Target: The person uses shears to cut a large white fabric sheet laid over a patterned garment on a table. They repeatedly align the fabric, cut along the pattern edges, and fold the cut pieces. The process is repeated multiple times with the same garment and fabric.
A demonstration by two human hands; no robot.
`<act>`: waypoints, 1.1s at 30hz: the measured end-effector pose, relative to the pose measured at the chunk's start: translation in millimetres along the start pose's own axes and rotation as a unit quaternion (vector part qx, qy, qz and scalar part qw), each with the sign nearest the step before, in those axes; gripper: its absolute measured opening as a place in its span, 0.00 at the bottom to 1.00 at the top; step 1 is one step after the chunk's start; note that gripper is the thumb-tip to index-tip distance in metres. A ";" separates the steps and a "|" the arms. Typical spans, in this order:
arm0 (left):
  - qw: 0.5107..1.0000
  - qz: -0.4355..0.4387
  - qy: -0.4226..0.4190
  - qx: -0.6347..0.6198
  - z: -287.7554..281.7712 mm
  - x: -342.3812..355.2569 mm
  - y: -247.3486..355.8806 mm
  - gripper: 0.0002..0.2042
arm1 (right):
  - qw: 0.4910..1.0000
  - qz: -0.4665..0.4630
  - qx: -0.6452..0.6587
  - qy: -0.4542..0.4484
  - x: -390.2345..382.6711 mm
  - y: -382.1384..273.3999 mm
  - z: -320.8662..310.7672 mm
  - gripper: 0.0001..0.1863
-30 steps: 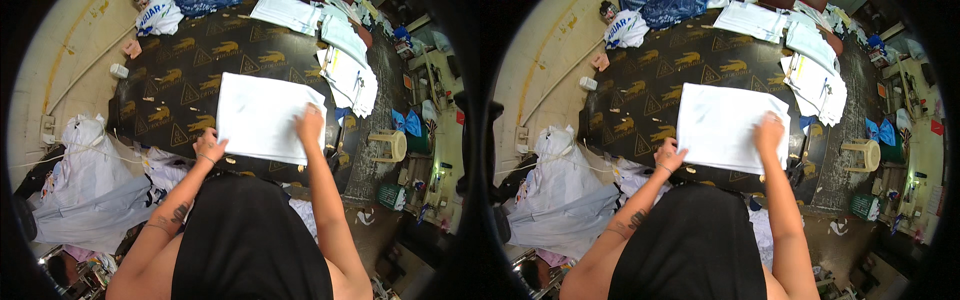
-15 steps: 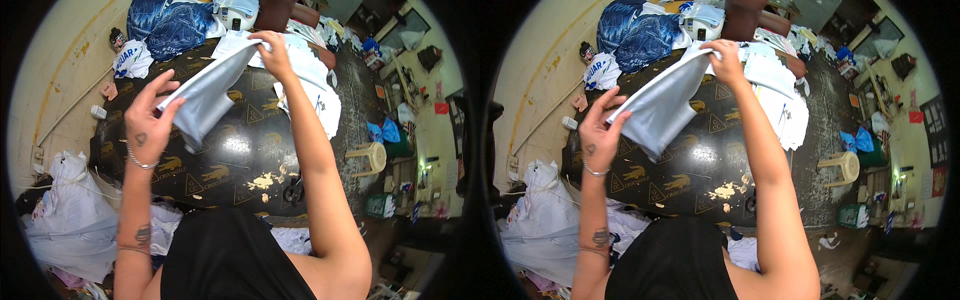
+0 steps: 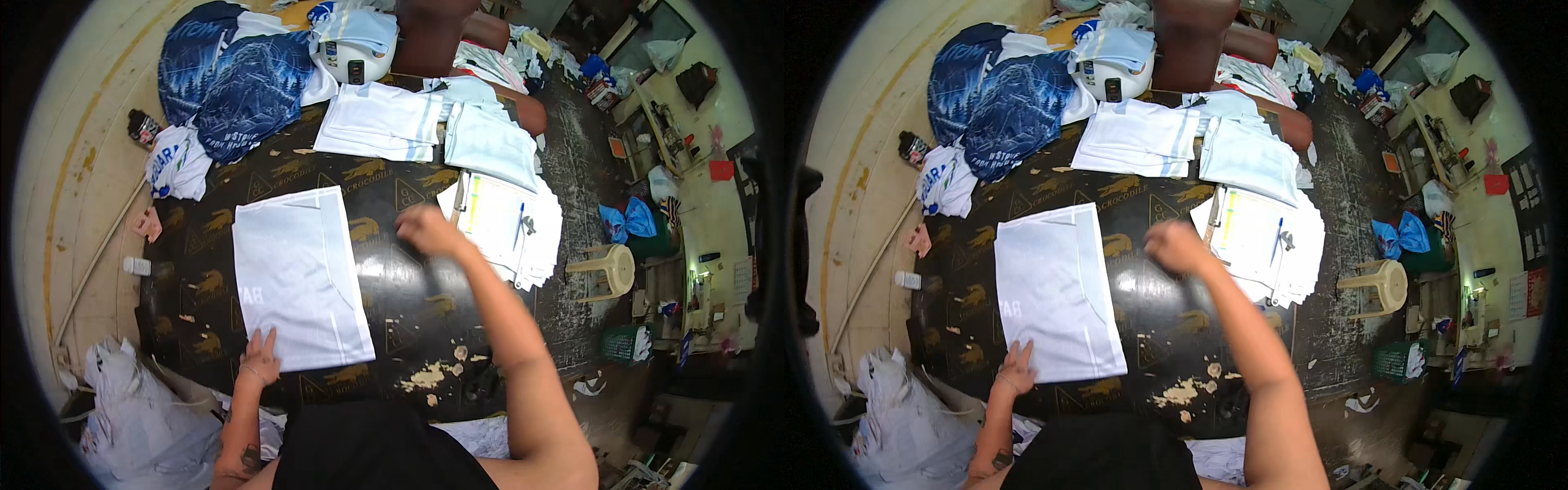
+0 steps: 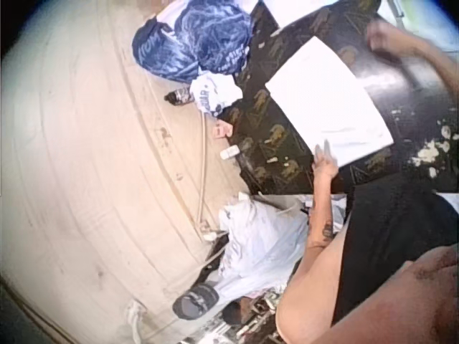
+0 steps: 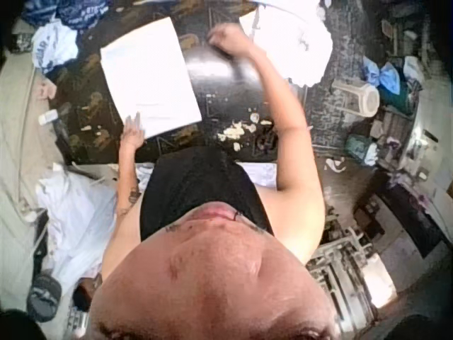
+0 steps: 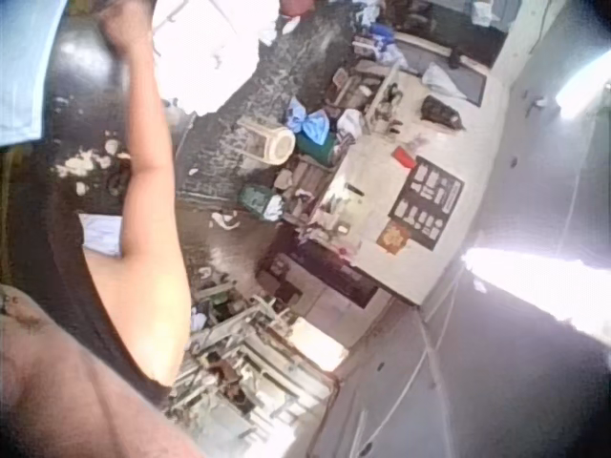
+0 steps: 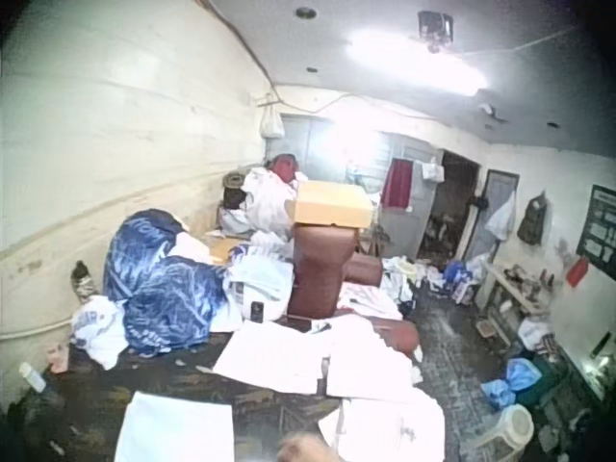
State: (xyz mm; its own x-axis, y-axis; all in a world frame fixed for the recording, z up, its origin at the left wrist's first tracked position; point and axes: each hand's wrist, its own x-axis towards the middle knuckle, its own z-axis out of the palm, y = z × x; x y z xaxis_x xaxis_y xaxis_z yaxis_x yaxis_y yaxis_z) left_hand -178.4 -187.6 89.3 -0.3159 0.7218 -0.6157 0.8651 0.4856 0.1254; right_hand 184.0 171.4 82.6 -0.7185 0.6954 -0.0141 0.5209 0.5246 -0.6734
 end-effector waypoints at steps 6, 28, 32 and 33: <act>0.955 0.171 0.238 -0.054 -85.7 115.7 65.5 0.26 | 0.908 0.124 -0.167 0.363 162.3 170.7 -141.0 0.10; 0.825 0.399 0.346 -0.201 -260.9 321.2 296.2 0.44 | 0.886 -0.143 -0.110 0.428 177.2 58.1 -252.0 0.15; 0.638 0.642 0.293 -0.307 -284.0 197.6 323.3 0.52 | 0.961 -0.204 -0.014 0.186 98.0 -51.6 -169.2 0.12; 0.778 0.567 0.073 -0.260 -288.8 169.9 305.9 0.44 | 0.962 -0.126 0.134 0.203 75.2 -71.2 -143.5 0.15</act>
State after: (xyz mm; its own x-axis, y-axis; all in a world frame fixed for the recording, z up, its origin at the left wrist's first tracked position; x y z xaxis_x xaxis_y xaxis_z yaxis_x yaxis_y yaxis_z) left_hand -79.9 225.9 247.7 0.4620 0.8613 0.2118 0.3567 -0.3990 0.8447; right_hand 158.9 256.8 235.5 -0.5386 0.7262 0.4273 0.1783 0.5939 -0.7845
